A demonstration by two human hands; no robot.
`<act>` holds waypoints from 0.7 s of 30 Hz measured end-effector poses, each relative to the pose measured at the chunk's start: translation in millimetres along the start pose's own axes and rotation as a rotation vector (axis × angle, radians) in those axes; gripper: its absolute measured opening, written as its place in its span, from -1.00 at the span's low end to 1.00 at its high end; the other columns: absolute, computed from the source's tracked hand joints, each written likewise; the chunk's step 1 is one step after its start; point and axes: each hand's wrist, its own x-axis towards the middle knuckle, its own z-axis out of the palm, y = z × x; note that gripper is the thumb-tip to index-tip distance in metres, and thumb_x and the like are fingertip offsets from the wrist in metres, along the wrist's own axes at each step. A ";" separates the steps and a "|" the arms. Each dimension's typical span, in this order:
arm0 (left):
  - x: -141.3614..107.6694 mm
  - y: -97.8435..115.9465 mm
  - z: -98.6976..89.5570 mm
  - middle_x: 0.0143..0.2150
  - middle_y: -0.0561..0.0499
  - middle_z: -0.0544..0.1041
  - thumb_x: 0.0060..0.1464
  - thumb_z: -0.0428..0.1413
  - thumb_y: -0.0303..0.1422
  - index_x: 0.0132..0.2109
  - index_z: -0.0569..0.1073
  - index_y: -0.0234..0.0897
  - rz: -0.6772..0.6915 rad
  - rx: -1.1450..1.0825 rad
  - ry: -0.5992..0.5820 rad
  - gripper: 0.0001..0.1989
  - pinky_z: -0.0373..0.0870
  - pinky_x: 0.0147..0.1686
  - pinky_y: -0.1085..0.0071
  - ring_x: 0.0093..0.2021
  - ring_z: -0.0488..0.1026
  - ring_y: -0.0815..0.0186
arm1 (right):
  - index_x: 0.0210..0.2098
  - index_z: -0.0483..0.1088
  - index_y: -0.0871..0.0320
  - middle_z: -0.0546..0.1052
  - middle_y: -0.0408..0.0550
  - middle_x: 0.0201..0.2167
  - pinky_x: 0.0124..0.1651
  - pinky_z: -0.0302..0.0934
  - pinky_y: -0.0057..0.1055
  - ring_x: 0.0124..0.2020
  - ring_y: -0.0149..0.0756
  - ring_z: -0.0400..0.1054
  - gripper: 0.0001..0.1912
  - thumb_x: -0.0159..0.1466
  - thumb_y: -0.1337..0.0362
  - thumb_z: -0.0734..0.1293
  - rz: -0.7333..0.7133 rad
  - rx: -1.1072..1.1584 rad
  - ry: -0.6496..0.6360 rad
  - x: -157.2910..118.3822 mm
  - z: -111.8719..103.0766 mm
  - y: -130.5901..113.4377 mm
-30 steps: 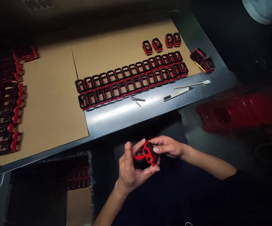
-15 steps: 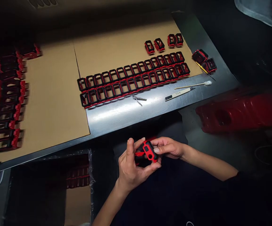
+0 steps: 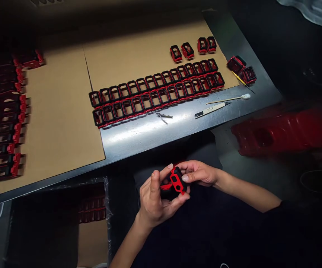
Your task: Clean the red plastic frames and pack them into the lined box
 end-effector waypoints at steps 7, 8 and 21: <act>-3.5 0.0 -1.0 0.07 -0.31 0.55 0.04 0.30 -0.05 0.48 -0.25 -0.24 -0.132 -0.080 -0.028 0.13 0.63 -0.23 0.28 -0.12 0.63 0.16 | -0.03 0.40 0.26 0.57 -0.06 -0.32 -0.48 0.41 -0.56 -0.52 -0.45 0.48 -0.49 0.15 0.14 0.55 0.024 0.040 0.028 -2.4 -2.3 0.3; -3.7 0.6 -1.2 0.07 -0.31 0.54 0.05 0.29 -0.03 0.48 -0.24 -0.25 -0.156 -0.088 -0.038 0.12 0.63 -0.22 0.28 -0.14 0.63 0.17 | -0.04 0.40 0.26 0.57 -0.07 -0.33 -0.49 0.41 -0.56 -0.52 -0.45 0.47 -0.49 0.14 0.14 0.56 0.020 0.048 0.037 -2.5 -2.1 0.5; 0.4 3.9 0.7 0.03 -0.18 0.53 0.04 0.26 -0.26 0.21 0.32 -0.25 -0.278 0.018 -0.044 -0.39 0.58 -0.06 0.14 0.01 0.54 0.09 | 0.09 0.38 0.22 0.57 -0.08 -0.30 -0.38 0.46 -0.54 -0.37 -0.40 0.52 -0.43 0.15 0.24 0.55 -0.011 0.101 0.098 -5.5 5.7 -4.6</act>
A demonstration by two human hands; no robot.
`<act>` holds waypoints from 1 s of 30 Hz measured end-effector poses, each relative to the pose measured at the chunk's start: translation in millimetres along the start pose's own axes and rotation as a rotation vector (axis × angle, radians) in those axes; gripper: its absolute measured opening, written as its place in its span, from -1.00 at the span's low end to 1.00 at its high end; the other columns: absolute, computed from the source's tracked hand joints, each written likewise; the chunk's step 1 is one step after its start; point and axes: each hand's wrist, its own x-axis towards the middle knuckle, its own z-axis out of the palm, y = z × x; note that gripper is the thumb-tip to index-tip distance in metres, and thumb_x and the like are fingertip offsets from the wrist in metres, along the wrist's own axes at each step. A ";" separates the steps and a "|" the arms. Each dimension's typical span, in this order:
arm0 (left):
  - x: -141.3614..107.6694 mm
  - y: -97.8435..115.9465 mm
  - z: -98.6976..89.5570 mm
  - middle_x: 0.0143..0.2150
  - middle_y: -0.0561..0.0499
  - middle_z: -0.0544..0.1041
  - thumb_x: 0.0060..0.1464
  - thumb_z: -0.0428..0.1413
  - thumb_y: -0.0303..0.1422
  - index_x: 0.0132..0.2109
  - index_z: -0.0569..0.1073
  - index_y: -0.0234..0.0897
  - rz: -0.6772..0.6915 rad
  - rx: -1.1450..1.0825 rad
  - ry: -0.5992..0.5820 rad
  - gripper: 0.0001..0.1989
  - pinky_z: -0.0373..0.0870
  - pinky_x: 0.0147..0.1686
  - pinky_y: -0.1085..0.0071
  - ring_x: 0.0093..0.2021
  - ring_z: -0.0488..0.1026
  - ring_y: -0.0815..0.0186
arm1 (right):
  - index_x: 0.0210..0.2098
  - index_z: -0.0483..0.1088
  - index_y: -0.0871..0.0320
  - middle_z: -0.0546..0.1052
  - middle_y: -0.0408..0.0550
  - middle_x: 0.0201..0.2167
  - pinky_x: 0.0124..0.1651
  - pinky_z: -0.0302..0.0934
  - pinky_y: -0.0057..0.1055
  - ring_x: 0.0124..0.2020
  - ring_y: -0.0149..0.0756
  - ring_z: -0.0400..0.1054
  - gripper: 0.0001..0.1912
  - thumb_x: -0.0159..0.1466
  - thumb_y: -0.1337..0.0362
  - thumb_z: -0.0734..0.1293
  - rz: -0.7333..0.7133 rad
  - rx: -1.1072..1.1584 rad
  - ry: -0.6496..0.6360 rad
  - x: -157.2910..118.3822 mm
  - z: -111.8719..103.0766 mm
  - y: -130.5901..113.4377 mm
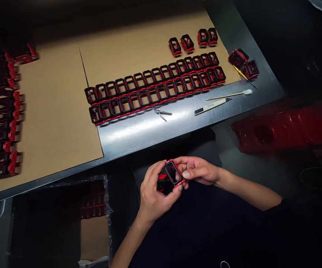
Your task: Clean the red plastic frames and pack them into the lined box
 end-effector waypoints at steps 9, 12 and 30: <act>-0.6 1.1 2.2 0.07 -0.20 0.51 0.00 0.28 -0.32 0.16 0.27 -0.24 -0.075 -0.051 -0.087 -0.41 0.55 0.00 0.11 0.06 0.52 0.09 | -0.05 0.45 0.25 0.48 -0.24 -0.52 -0.40 0.29 -0.54 -0.53 -0.52 0.37 -0.50 0.08 0.21 0.58 -0.033 -0.253 0.153 -2.1 16.4 -4.6; -5.0 -3.6 1.5 0.08 -0.20 0.51 0.03 0.28 -0.28 0.25 0.24 -0.24 -0.030 -0.043 -0.121 -0.33 0.56 -0.01 0.14 0.06 0.53 0.09 | -0.05 0.47 0.26 0.45 -0.25 -0.54 -0.36 0.25 -0.50 -0.52 -0.51 0.34 -0.50 0.08 0.18 0.57 0.003 -0.368 0.142 -3.1 19.6 -11.8; -22.8 -10.3 0.9 0.16 -0.26 0.51 0.09 0.26 -0.08 0.28 0.29 -0.19 -0.213 -0.266 -0.025 -0.32 0.56 -0.01 0.19 0.10 0.53 0.06 | -0.09 0.50 0.16 0.53 0.09 -0.13 -0.10 0.26 -0.24 -0.06 -0.06 0.35 -0.68 0.31 0.07 0.34 -0.487 -1.974 0.924 82.7 10.9 -98.3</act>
